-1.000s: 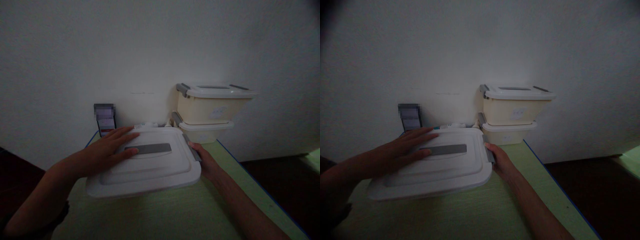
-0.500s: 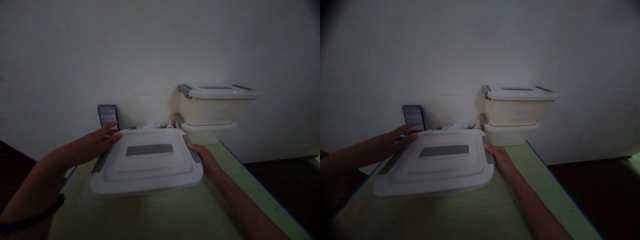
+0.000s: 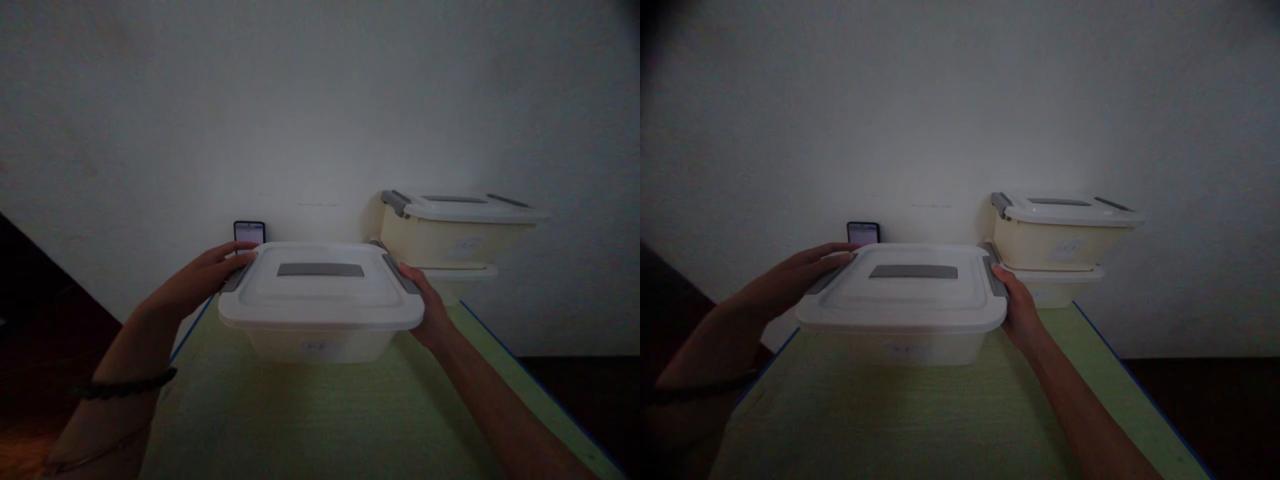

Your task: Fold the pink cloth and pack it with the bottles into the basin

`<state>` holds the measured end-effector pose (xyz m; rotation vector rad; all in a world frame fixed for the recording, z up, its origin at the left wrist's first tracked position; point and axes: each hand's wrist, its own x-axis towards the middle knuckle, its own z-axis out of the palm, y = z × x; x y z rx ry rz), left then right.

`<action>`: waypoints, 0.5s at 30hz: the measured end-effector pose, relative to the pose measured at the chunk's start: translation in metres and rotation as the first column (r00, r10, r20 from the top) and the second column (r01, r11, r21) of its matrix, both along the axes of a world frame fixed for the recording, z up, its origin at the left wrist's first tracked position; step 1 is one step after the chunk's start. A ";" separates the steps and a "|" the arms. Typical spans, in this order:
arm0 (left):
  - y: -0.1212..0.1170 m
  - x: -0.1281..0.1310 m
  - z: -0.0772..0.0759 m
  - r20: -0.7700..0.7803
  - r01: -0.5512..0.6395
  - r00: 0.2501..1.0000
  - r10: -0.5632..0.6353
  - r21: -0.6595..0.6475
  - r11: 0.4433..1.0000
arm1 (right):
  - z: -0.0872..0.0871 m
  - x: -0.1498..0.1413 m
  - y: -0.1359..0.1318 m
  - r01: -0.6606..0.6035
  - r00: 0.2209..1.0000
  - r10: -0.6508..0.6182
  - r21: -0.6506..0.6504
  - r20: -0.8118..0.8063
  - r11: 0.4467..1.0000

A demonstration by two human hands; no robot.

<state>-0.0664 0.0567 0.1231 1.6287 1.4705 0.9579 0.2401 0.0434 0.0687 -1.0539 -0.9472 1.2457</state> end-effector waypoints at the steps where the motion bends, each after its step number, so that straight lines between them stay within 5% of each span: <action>1: 0.002 -0.005 -0.003 -0.003 -0.007 1.000 0.007 0.001 1.000 | -0.003 -0.004 0.005 0.002 1.000 -0.002 -0.015 -0.025 1.000; 9: 0.015 -0.024 -0.019 -0.258 0.105 0.957 -0.133 -0.123 0.987 | -0.047 -0.012 0.029 -0.079 0.997 0.079 -0.076 -0.003 0.994; 15: 0.017 -0.021 -0.022 -0.408 0.136 0.898 -0.166 -0.101 0.986 | -0.052 -0.013 0.026 -0.067 0.998 0.068 -0.068 0.005 0.995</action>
